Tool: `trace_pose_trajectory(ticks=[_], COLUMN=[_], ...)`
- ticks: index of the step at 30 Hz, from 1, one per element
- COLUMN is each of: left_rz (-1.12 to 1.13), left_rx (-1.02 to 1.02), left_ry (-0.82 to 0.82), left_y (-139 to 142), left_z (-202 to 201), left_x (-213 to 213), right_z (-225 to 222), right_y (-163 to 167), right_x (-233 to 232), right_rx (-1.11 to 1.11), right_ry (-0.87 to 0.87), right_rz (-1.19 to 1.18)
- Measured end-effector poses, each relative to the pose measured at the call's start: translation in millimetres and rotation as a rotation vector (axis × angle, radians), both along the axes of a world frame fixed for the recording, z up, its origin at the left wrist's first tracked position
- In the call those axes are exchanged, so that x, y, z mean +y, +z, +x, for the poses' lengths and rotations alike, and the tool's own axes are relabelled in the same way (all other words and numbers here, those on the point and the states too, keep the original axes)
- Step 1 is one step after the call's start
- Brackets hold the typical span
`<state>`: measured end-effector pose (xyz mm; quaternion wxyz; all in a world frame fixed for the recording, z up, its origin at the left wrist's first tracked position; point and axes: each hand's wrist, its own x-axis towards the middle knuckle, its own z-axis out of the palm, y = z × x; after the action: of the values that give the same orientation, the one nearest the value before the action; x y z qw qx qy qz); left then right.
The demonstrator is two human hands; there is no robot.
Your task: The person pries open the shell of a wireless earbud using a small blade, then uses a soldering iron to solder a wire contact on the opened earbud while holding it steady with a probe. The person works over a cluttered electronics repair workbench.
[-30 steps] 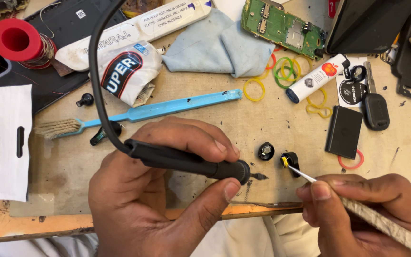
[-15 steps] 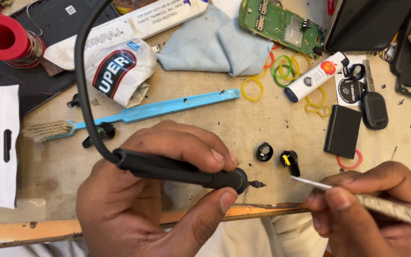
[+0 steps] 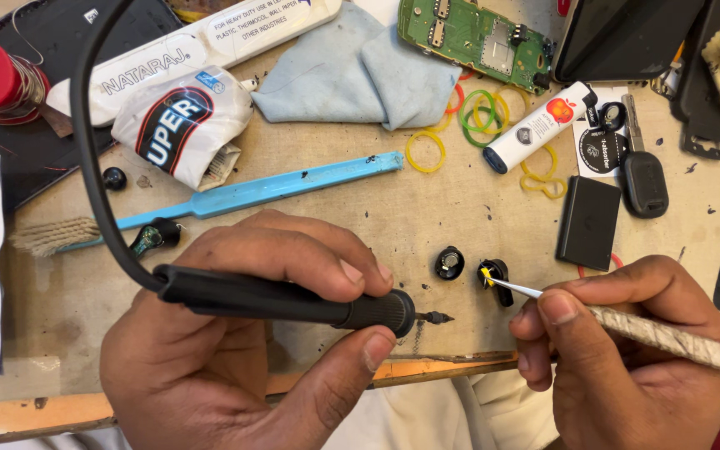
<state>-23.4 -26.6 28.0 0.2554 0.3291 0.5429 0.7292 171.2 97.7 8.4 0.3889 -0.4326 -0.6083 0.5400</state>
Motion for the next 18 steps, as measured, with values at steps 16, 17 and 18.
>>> trace_pose_trajectory(ticks=[16, 17, 18], left_rz=[-0.015, -0.018, -0.026], left_rx=[0.011, 0.013, 0.008], left_ry=[0.011, 0.012, 0.015], left_y=[1.6, 1.8, 1.9], left_z=[0.4, 0.2, 0.1], left_x=[1.0, 1.0, 1.1], right_z=[3.3, 2.6, 1.9], right_y=[0.2, 0.0, 0.2], right_x=[0.8, 0.5, 0.2], right_rx=[0.001, -0.009, -0.02], right_ry=[0.005, -0.001, -0.008], right_rz=[-0.031, -0.026, -0.021])
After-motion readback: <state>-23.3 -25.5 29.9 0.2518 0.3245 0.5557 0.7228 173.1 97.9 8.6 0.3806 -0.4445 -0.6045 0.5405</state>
